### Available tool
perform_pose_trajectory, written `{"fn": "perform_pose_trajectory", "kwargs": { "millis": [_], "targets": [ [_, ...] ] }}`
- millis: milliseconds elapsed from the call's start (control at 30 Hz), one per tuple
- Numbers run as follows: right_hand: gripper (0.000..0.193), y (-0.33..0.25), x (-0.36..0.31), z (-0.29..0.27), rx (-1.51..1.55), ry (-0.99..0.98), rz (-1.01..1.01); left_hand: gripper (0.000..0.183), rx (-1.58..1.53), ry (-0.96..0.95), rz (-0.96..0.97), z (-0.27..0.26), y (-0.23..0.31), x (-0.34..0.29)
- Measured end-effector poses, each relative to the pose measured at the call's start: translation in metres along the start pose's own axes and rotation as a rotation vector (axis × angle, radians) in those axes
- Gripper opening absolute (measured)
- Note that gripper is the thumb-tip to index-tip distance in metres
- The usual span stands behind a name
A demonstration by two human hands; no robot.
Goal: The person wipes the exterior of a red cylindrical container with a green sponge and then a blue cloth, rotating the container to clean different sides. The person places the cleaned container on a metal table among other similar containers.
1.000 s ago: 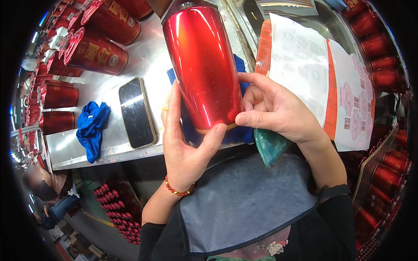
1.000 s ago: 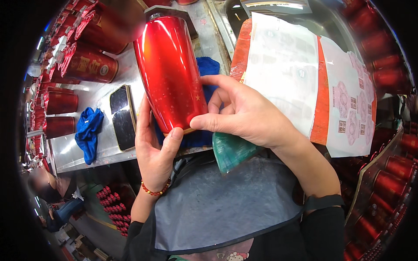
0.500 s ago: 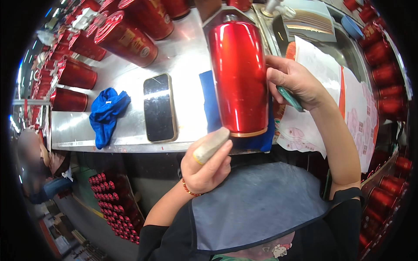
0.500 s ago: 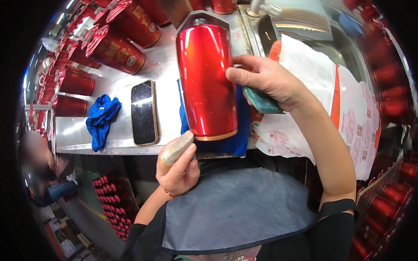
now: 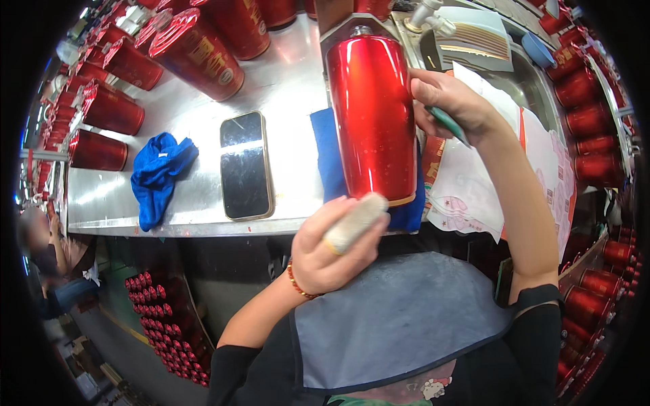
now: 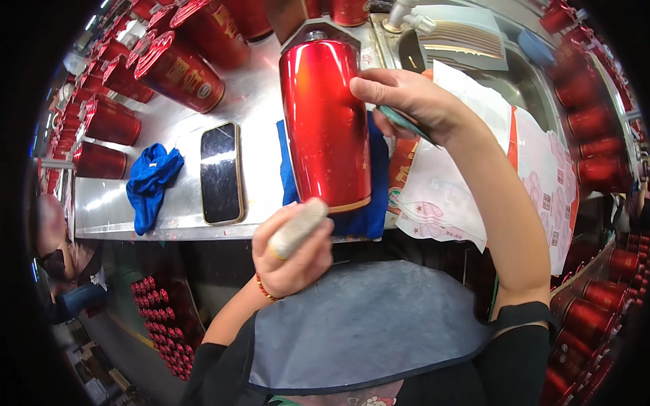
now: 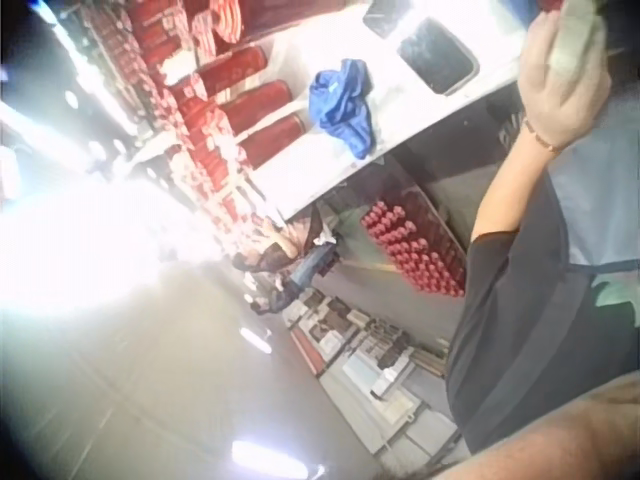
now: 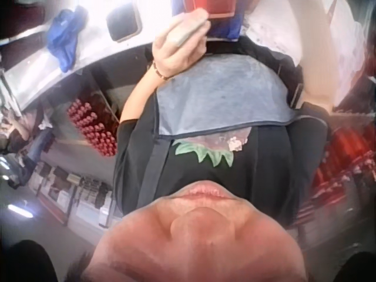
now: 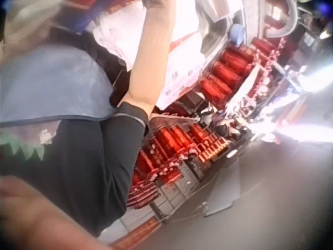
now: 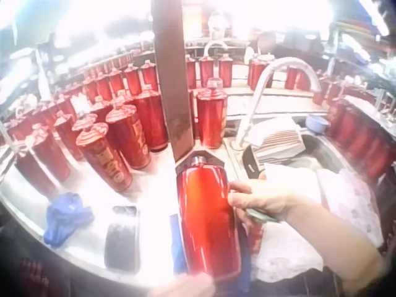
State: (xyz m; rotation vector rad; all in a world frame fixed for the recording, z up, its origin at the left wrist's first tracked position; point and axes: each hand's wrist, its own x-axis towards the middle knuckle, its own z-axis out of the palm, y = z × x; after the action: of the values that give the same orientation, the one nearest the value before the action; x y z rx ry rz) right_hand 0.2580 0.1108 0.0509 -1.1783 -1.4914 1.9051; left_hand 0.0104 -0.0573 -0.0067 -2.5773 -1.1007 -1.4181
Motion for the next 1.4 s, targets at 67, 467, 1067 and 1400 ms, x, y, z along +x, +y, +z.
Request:
{"fn": "perform_pose_trajectory", "kwargs": {
  "millis": [67,467,1067,1400],
  "targets": [
    [0.066,0.017,0.011,0.001,0.09,0.034,-0.043,0.033,-0.008,-0.019,-0.042,-0.004,-0.004,-0.002],
    [0.07,-0.043,0.0,0.02,-0.482,0.133,-0.091,0.032,-0.172,0.092,0.073,0.002,-0.004,0.005],
    [0.064,0.063,0.04,-0.055,0.378,0.056,-0.147,0.016,-0.248,0.229,0.052,0.031,0.005,0.012],
    [0.073,0.039,0.035,-0.052,0.265,-0.078,-0.111,0.016,-0.281,0.243,0.02,0.043,0.009,0.008]
  ]
}}
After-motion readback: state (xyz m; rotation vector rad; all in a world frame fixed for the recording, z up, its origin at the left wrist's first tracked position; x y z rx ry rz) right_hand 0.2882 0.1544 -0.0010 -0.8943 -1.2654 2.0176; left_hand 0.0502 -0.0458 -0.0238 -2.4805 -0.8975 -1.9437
